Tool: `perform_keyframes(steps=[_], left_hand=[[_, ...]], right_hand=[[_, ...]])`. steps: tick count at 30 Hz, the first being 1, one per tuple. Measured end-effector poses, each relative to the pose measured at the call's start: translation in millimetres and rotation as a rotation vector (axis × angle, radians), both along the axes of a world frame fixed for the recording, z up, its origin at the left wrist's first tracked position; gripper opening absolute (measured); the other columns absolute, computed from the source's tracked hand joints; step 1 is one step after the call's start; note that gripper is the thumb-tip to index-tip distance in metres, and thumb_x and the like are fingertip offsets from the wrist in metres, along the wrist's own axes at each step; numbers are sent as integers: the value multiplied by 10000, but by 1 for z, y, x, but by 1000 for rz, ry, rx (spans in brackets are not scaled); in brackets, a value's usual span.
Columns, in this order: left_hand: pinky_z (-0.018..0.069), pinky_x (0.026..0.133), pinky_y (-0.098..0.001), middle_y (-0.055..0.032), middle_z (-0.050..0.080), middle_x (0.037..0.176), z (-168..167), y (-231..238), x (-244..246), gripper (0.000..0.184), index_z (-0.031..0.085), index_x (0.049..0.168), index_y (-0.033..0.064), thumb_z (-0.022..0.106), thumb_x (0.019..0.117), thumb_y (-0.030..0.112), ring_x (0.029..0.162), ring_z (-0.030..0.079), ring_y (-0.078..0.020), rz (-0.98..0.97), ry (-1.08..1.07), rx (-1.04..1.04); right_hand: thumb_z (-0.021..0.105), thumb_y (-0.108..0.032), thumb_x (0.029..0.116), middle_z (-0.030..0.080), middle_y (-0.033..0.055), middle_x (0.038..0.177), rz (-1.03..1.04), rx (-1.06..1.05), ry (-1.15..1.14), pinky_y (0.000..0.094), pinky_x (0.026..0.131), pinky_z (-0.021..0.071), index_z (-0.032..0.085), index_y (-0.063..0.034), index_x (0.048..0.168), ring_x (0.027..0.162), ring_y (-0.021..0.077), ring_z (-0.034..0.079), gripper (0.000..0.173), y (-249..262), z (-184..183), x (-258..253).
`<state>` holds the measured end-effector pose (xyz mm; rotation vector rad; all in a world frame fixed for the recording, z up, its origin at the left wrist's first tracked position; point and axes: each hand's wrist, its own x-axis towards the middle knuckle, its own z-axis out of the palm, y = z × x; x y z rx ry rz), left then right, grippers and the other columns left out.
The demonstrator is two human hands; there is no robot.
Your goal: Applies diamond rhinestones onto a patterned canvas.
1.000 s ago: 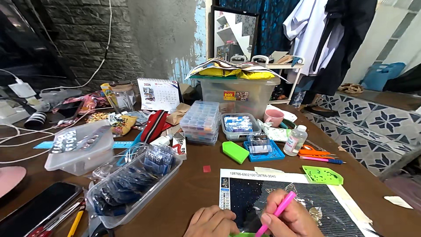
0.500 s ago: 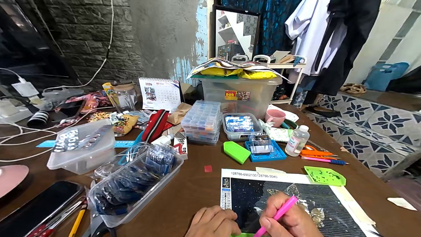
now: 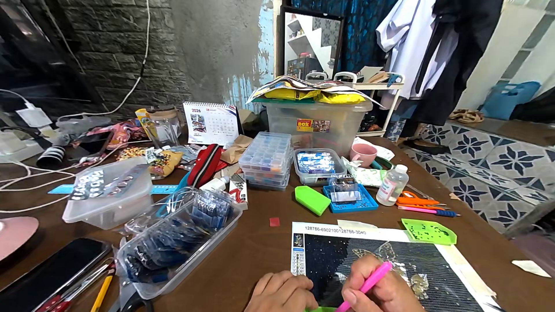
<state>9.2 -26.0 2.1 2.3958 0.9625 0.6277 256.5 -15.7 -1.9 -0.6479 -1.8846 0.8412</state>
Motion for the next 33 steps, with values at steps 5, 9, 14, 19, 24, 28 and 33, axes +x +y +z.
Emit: perform_keyframes(steps=[5, 9, 14, 19, 24, 28, 33], left_hand=[[395, 1061, -590, -178, 653, 1342, 1, 0, 0, 443, 701, 1134, 26, 740, 871, 380, 1262, 591, -367, -1, -2, -1], [394, 1056, -593, -185, 653, 1340, 1, 0, 0, 447, 701, 1135, 22, 737, 868, 378, 1258, 592, -374, -5, -4, -4], [396, 1055, -592, -185, 649, 1345, 0, 1, 0, 460, 700, 1138, 23, 733, 869, 395, 1255, 594, -375, -8, 2, 0], [390, 1062, -593, -184, 648, 1348, 0, 1, 0, 461, 698, 1145, 29, 727, 872, 399, 1259, 589, -377, -13, 0, -6], [393, 1057, -591, -183, 651, 1344, 0, 1, 0, 462, 698, 1147, 27, 727, 873, 397, 1251, 593, -376, -10, 5, -4], [393, 1058, -593, -180, 654, 1340, -1, 1, 0, 460, 701, 1142, 27, 741, 865, 392, 1248, 595, -377, -5, -7, 1], [392, 1058, -598, -185, 649, 1343, 0, 1, 0, 462, 696, 1151, 26, 743, 863, 384, 1250, 593, -380, -9, 5, -3]], right_hand=[[570, -123, 1044, 626, 27, 754, -13, -30, 20, 189, 594, 511, 510, -56, 1048, 647, 21, 606, 90, 0, 0, 0], [577, -95, 1029, 639, -58, 761, -33, -136, 111, 182, 594, 518, 510, -118, 1054, 649, -13, 608, 75, 0, 3, 0], [559, -21, 995, 655, -115, 756, -179, -242, 223, 179, 549, 532, 487, -162, 1042, 609, -9, 624, 164, 4, 8, -1], [543, -9, 985, 643, -89, 725, -342, -311, 200, 173, 494, 506, 477, -124, 1026, 554, 1, 603, 138, 9, 9, -4], [546, -6, 979, 628, -85, 702, -373, -347, 171, 180, 489, 505, 479, -115, 1016, 540, 9, 598, 134, 8, 11, -6], [552, -10, 975, 629, -80, 716, -382, -347, 148, 182, 494, 506, 483, -110, 1022, 551, 6, 599, 130, 8, 11, -7], [549, -6, 977, 628, -79, 722, -356, -351, 150, 180, 499, 502, 484, -106, 1023, 561, 9, 600, 128, 7, 10, -6]])
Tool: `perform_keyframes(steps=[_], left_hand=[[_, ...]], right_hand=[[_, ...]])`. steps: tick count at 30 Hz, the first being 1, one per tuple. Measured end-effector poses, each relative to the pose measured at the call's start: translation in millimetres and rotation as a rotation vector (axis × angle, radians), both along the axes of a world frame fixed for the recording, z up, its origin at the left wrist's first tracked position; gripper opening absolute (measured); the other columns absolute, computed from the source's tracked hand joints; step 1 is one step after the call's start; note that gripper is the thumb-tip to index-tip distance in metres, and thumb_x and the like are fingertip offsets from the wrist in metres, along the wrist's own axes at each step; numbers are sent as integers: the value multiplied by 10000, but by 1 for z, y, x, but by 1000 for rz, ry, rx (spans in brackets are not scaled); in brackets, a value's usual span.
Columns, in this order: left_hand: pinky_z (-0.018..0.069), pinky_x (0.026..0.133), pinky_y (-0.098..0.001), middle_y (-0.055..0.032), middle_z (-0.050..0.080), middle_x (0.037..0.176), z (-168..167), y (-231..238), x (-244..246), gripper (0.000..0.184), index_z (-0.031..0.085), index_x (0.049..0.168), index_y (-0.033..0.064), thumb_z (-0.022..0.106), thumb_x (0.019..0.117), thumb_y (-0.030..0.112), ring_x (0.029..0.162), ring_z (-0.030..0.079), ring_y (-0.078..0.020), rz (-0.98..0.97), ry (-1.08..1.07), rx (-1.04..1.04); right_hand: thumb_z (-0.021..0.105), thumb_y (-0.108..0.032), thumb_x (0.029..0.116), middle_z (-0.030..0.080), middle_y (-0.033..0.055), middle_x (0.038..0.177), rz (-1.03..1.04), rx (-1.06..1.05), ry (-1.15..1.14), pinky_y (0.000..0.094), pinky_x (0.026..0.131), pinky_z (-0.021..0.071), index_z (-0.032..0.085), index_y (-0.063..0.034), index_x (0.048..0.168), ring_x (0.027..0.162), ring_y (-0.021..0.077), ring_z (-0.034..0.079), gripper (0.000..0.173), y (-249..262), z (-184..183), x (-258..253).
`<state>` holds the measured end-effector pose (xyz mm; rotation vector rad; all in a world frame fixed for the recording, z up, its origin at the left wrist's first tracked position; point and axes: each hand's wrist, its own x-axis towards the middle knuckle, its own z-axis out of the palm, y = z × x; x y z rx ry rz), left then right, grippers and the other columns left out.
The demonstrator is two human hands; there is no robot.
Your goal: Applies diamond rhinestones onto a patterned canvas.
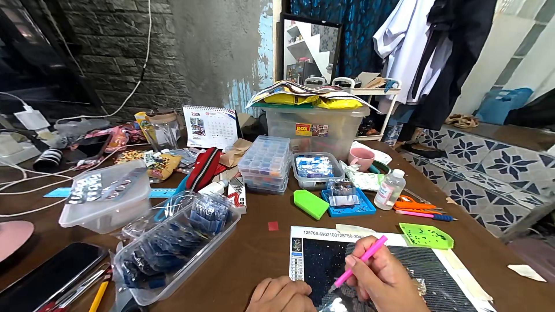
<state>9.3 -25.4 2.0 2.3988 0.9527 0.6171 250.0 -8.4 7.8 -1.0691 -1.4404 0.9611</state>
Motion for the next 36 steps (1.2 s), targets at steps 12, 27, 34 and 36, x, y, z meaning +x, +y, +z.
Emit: perform_keyframes(steps=[12, 27, 34, 36], left_hand=[[387, 1060, -599, -187, 646, 1348, 0, 0, 0, 466, 695, 1152, 24, 732, 868, 392, 1257, 588, -384, 0, 1, -10], [390, 1059, -597, -186, 649, 1345, -1, 0, 0, 465, 699, 1148, 25, 735, 869, 395, 1254, 590, -382, 3, -7, -2], [396, 1055, -596, -182, 650, 1345, 0, 0, 0, 457, 698, 1146, 28, 739, 868, 388, 1253, 593, -379, 3, -3, 7], [393, 1059, -594, -183, 648, 1348, 0, 0, 0, 454, 700, 1146, 29, 736, 869, 387, 1255, 592, -376, 2, -1, 7]], right_hand=[[558, -12, 975, 620, -87, 719, -5, 22, -10, 171, 496, 495, 478, -111, 1021, 558, -4, 591, 135, 1, -2, -1], [560, -19, 977, 617, -76, 731, -6, 42, -75, 176, 514, 504, 489, -91, 1020, 578, -1, 601, 110, 0, -1, -2], [571, -45, 980, 598, -70, 716, 19, 151, -171, 171, 520, 492, 503, -66, 1021, 579, -14, 581, 83, 1, -4, 0], [574, -79, 998, 588, -23, 698, 50, 242, -271, 177, 527, 483, 516, -26, 1031, 572, -1, 565, 86, 2, -4, 1]])
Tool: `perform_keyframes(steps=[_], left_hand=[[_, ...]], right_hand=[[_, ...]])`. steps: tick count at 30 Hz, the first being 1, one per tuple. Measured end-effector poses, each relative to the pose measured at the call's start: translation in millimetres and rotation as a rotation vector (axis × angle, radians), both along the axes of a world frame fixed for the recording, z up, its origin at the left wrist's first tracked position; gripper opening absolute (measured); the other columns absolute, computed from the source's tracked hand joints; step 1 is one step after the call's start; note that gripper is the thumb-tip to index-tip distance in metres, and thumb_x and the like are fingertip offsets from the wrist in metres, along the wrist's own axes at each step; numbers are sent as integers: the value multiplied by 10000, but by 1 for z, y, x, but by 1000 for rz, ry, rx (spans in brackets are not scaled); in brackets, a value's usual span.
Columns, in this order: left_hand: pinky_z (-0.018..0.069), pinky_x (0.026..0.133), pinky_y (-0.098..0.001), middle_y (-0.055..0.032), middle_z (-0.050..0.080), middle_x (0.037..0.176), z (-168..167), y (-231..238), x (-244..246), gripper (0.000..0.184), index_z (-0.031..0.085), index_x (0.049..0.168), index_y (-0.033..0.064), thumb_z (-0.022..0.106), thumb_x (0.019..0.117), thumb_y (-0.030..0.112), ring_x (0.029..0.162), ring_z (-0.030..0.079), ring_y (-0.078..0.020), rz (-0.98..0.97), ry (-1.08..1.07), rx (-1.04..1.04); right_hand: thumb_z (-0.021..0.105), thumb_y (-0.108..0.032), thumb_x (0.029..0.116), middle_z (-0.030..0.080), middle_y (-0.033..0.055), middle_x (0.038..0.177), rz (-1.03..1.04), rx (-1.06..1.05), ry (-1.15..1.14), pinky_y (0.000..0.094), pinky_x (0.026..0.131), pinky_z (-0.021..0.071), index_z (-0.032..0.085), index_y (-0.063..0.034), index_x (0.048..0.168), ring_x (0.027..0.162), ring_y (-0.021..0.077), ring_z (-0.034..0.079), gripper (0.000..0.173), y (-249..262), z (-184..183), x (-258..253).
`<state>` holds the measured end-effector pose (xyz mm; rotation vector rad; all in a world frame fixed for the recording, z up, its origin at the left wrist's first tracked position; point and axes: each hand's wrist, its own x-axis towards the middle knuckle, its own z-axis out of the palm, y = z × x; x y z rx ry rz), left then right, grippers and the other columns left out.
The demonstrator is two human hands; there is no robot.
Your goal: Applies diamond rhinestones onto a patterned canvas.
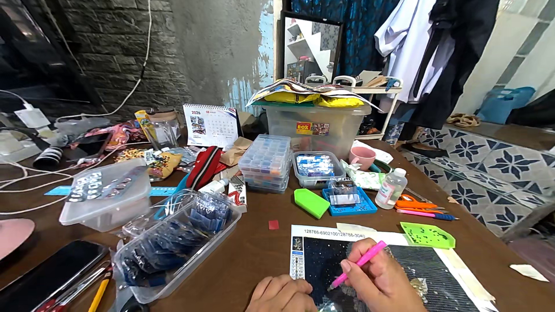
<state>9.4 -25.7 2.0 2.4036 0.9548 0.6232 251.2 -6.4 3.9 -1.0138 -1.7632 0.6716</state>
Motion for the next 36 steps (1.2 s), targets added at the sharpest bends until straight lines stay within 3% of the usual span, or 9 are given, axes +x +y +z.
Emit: perform_keyframes(steps=[3, 6, 12, 15, 36], left_hand=[[391, 1059, -595, -183, 648, 1348, 0, 0, 0, 452, 700, 1144, 29, 738, 869, 385, 1259, 590, -375, 1, 2, -2], [392, 1056, -597, -184, 649, 1345, 0, 0, 0, 454, 701, 1143, 26, 739, 868, 385, 1260, 589, -379, 2, 6, -6], [396, 1055, -585, -181, 651, 1344, -1, 0, -1, 453, 699, 1147, 28, 732, 874, 388, 1262, 590, -367, 2, -1, 5], [396, 1054, -588, -184, 649, 1344, -1, 0, 0, 451, 697, 1141, 23, 732, 873, 384, 1263, 589, -369, -2, -8, 0], [396, 1052, -582, -177, 652, 1343, 0, 0, 0, 452, 698, 1141, 26, 733, 871, 387, 1252, 595, -363, 4, -3, -1]], right_hand=[[564, -110, 1020, 590, 60, 672, 32, 157, -163, 193, 526, 470, 541, 17, 1040, 553, 49, 552, 130, 1, 3, -1], [551, -126, 1033, 596, 89, 688, 45, 247, -216, 195, 535, 487, 538, 6, 1050, 562, 76, 570, 134, 0, 3, -1], [577, -113, 1022, 608, -4, 719, 45, 144, 33, 154, 552, 499, 512, -40, 1033, 602, -16, 582, 98, -5, 1, 0], [584, -82, 1014, 608, -17, 736, 124, 60, 106, 168, 560, 501, 514, -51, 1032, 616, -11, 584, 79, -10, 1, -1], [582, -76, 1019, 596, 11, 726, 219, 45, 53, 166, 579, 487, 511, -30, 1038, 624, 1, 575, 87, -12, 0, -1]])
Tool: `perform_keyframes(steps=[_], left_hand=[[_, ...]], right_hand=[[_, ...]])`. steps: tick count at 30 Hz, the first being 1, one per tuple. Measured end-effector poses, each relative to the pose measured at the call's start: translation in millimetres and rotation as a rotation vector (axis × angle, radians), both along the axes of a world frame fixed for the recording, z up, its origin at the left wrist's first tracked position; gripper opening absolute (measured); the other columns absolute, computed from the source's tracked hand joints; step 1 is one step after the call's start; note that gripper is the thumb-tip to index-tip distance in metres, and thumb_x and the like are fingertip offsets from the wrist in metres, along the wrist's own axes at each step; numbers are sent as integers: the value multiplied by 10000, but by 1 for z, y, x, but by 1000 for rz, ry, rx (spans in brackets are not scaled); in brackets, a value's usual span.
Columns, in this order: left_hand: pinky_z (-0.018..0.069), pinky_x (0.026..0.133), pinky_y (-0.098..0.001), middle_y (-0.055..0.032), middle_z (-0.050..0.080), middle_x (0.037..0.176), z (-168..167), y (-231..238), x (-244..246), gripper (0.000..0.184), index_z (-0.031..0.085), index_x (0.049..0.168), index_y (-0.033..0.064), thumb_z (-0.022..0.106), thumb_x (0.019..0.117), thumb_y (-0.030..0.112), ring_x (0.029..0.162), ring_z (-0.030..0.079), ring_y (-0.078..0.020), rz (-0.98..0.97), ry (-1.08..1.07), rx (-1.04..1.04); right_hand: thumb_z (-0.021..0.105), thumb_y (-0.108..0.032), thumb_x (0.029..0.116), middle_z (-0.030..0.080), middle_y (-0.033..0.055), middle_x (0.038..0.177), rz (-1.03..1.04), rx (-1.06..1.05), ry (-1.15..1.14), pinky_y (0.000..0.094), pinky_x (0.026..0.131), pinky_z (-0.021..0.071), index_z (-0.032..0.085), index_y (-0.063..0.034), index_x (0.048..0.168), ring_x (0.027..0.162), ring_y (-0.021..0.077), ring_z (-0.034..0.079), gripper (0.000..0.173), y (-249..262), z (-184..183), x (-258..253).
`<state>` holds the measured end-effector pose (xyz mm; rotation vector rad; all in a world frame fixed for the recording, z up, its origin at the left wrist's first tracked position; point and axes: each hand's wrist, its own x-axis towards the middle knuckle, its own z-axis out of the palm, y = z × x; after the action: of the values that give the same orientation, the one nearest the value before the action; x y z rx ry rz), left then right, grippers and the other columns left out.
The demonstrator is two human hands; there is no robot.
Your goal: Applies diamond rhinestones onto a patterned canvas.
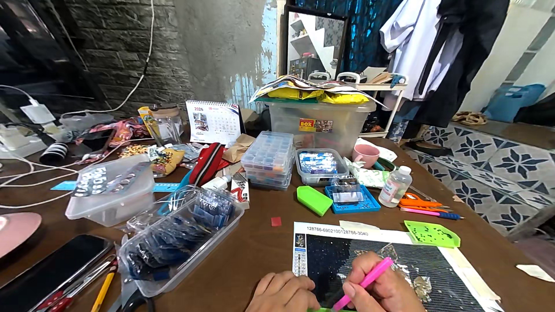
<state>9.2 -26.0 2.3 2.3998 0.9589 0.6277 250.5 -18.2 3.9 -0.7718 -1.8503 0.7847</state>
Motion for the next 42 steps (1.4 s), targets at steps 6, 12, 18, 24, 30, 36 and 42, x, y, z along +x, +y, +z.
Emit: perform_keyframes(steps=[6, 12, 18, 24, 30, 36, 42], left_hand=[[397, 1047, -584, -178, 652, 1342, 0, 0, 0, 449, 697, 1137, 27, 730, 872, 387, 1248, 596, -364, 0, 0, 4], [394, 1052, -593, -185, 653, 1340, 0, 0, 0, 448, 699, 1133, 22, 735, 870, 383, 1258, 592, -372, 2, -6, 0], [401, 1045, -600, -190, 653, 1338, -1, 1, 0, 456, 699, 1137, 19, 734, 870, 386, 1251, 596, -382, -4, -17, 1], [397, 1050, -598, -186, 652, 1341, 0, 0, 0, 458, 697, 1141, 23, 737, 868, 390, 1254, 594, -375, -5, -4, -4], [400, 1050, -597, -183, 653, 1340, -1, 1, 0, 457, 696, 1136, 28, 727, 874, 402, 1255, 594, -375, -9, 0, 3], [394, 1055, -596, -184, 650, 1343, 0, 1, 0, 453, 695, 1138, 26, 725, 876, 394, 1258, 591, -375, -8, 2, -2], [392, 1055, -601, -184, 648, 1347, 0, 1, 0, 450, 696, 1139, 29, 725, 875, 392, 1258, 590, -377, -11, 4, -7]], right_hand=[[577, -74, 1022, 593, 18, 726, 10, 2, -5, 168, 583, 490, 511, -23, 1038, 626, 3, 576, 84, 0, 0, 0], [580, -60, 1006, 607, -23, 732, -32, -73, 41, 183, 587, 511, 514, -45, 1028, 629, -4, 594, 71, 0, 2, -1], [563, -10, 989, 637, -112, 762, -52, -256, 167, 166, 571, 511, 485, -130, 1048, 629, -28, 607, 154, 0, 6, -2], [550, -6, 985, 625, -112, 731, -126, -294, 197, 170, 522, 509, 483, -136, 1034, 585, -13, 602, 155, 4, 7, -1], [543, -3, 977, 629, -95, 722, -213, -291, 222, 166, 495, 497, 482, -122, 1028, 557, -6, 593, 142, 8, 5, -2], [554, -8, 976, 621, -91, 738, -208, -225, 162, 161, 522, 494, 488, -105, 1023, 588, -18, 588, 127, 7, 3, -2], [563, -21, 980, 623, -82, 740, -208, -190, 124, 164, 527, 498, 492, -95, 1021, 596, -19, 594, 110, 7, 1, -2]])
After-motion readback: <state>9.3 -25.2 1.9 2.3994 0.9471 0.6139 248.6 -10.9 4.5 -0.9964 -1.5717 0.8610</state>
